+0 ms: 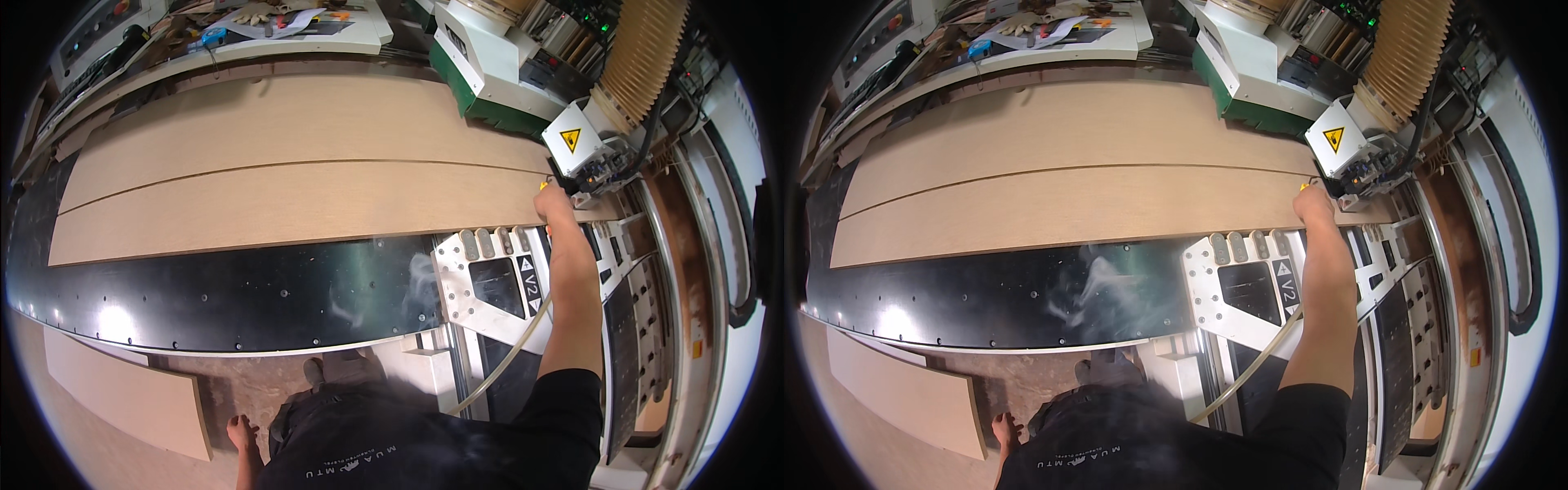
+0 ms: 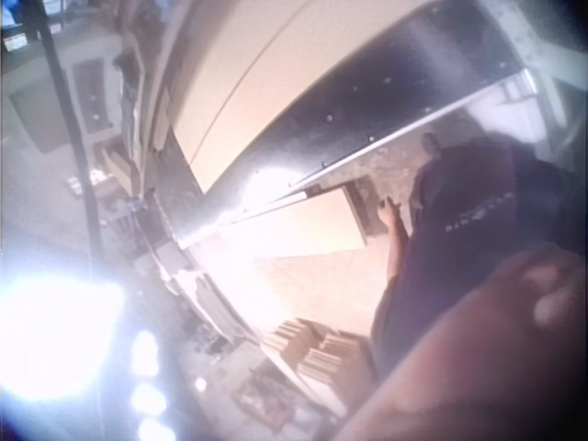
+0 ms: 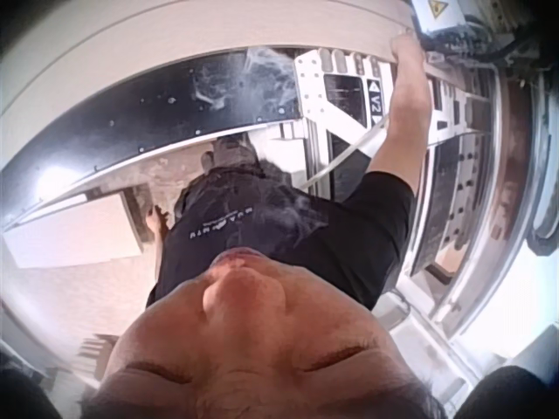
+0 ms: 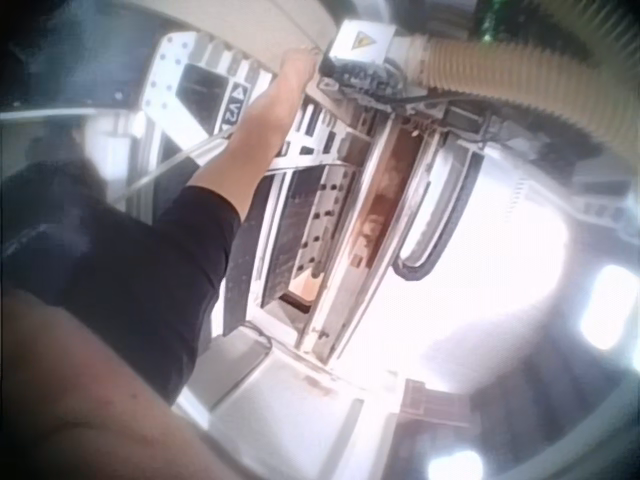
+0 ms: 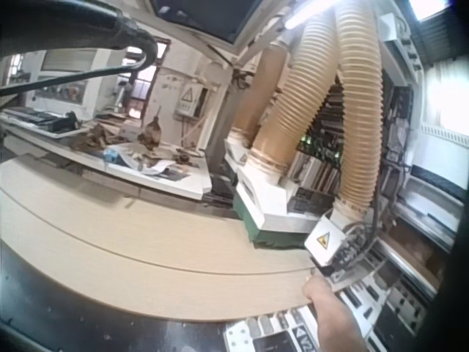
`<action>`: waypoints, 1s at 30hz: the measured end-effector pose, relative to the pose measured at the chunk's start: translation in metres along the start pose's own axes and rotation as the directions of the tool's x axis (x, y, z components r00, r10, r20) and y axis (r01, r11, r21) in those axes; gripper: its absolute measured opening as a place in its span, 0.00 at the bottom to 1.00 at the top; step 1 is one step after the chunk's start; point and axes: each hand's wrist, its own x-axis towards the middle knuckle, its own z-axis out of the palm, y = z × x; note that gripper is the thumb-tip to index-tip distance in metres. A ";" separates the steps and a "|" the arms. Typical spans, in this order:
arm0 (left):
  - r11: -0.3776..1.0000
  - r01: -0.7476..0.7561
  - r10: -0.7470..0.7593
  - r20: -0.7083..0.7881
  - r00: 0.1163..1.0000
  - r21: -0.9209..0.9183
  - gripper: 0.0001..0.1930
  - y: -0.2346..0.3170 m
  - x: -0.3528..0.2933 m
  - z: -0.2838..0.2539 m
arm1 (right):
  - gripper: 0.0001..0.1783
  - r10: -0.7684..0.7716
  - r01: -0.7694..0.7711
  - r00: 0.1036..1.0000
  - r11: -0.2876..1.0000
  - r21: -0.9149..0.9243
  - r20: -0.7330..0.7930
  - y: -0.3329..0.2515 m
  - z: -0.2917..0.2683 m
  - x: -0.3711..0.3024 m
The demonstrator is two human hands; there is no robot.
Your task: The person places large wood panels onto a CNC cutting machine, aligns them, and uses a handheld tool to guide the cutting process. After cutting, the person removes the panels and stacks them on the floor.
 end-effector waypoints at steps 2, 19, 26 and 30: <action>1.000 0.007 -0.007 0.000 1.000 -0.007 0.12 -0.004 0.002 -0.003 | 0.21 -0.006 0.006 1.000 1.000 -0.001 0.004 0.000 0.001 0.003; 0.998 0.038 -0.039 0.020 0.999 0.040 0.11 -0.012 -0.002 0.002 | 0.21 -0.024 0.024 1.000 1.000 0.014 0.001 -0.006 -0.003 0.003; 0.998 0.064 -0.064 0.005 0.998 0.009 0.11 -0.009 -0.005 0.000 | 0.22 -0.014 0.013 1.000 1.000 0.027 0.020 -0.011 -0.008 0.000; 0.998 0.061 -0.061 0.003 0.998 0.011 0.10 -0.009 -0.007 0.000 | 0.22 -0.007 0.006 0.999 1.000 0.029 0.035 -0.011 -0.008 0.000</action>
